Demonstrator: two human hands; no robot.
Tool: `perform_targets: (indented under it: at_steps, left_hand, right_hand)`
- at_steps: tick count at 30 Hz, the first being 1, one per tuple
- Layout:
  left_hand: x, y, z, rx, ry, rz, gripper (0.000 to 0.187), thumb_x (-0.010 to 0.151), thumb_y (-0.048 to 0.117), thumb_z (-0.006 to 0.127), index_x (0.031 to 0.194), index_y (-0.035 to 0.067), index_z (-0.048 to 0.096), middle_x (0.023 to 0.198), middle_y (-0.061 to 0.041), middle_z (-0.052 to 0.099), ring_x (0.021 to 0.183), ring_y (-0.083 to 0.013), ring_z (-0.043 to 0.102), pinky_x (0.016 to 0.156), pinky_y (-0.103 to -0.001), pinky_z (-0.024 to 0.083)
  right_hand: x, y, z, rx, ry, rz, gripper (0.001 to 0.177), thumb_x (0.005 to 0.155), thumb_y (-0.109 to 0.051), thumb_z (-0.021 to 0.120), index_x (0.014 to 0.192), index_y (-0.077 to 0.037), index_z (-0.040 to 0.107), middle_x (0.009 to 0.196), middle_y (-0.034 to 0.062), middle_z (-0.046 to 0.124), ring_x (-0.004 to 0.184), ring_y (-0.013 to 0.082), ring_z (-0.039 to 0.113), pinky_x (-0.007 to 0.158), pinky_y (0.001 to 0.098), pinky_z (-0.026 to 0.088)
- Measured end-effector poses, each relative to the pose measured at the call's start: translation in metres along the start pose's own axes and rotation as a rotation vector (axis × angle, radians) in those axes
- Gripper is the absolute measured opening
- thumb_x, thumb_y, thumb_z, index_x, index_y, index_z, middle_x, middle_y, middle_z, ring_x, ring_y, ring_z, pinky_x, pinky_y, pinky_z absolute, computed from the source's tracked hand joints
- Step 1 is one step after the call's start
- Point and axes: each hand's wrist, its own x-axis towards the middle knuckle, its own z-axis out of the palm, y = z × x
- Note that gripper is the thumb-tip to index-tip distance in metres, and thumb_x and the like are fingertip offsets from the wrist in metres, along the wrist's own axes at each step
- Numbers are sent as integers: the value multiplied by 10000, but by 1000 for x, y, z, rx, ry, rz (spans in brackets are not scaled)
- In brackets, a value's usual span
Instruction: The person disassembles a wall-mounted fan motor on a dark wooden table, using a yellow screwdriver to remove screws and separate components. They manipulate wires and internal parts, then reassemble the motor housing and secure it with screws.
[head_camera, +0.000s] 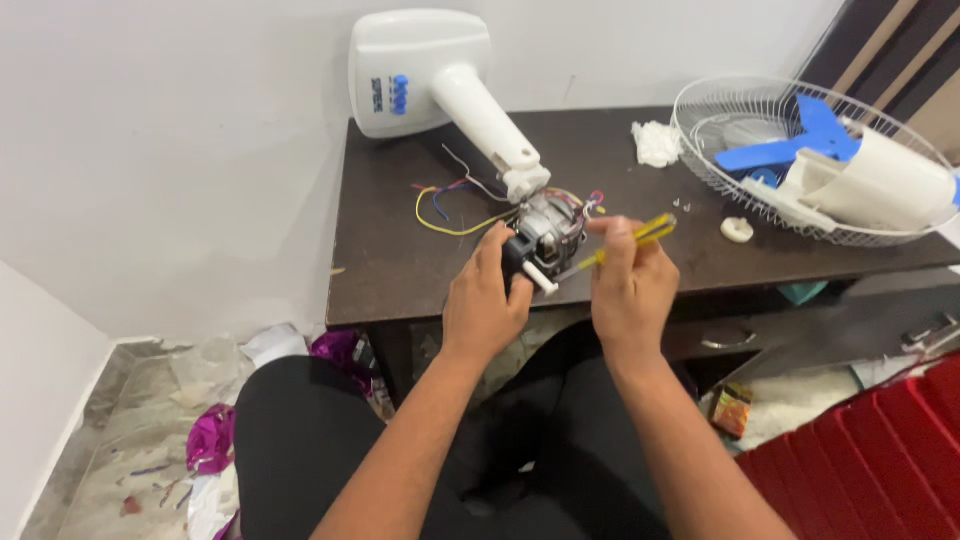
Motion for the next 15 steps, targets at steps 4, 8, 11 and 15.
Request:
perform_targets:
  at_steps: [4, 8, 11, 15]
  left_hand:
    - [3, 3, -6, -58, 61, 60, 459, 925, 193, 572, 1355, 34, 541, 1459, -232, 574, 1320, -433, 564, 1110, -505, 455]
    - [0, 9, -12, -75, 55, 44, 469, 934, 298, 647, 1316, 38, 570, 1493, -218, 514, 1326, -422, 551, 1059, -487, 471]
    - [6, 15, -15, -69, 48, 86, 563, 878, 337, 714, 1326, 35, 558, 1466, -191, 526, 1319, -416, 561, 1051, -487, 484]
    - [3, 19, -17, -50, -8, 49, 573, 835, 346, 766, 1311, 88, 579, 1438, -172, 529, 1283, -398, 577, 1006, -487, 512]
  right_hand:
    - [-11, -8, -4, 173, -24, 108, 161, 978, -125, 639, 1093, -30, 579, 787, 16, 702, 644, 61, 671, 529, 217, 515]
    - [-28, -12, -9, 108, -48, 89, 148, 921, -68, 714, 1024, 23, 660, 894, 51, 758, 761, 68, 703, 651, 215, 568]
    - [-31, -12, -10, 0, -68, 57, 180, 890, -38, 748, 1050, 42, 729, 935, 81, 761, 819, 88, 688, 735, 218, 562]
    - [-37, -6, -12, 76, -93, 144, 213, 882, -28, 715, 1085, 36, 726, 973, 83, 777, 852, 105, 740, 763, 219, 579]
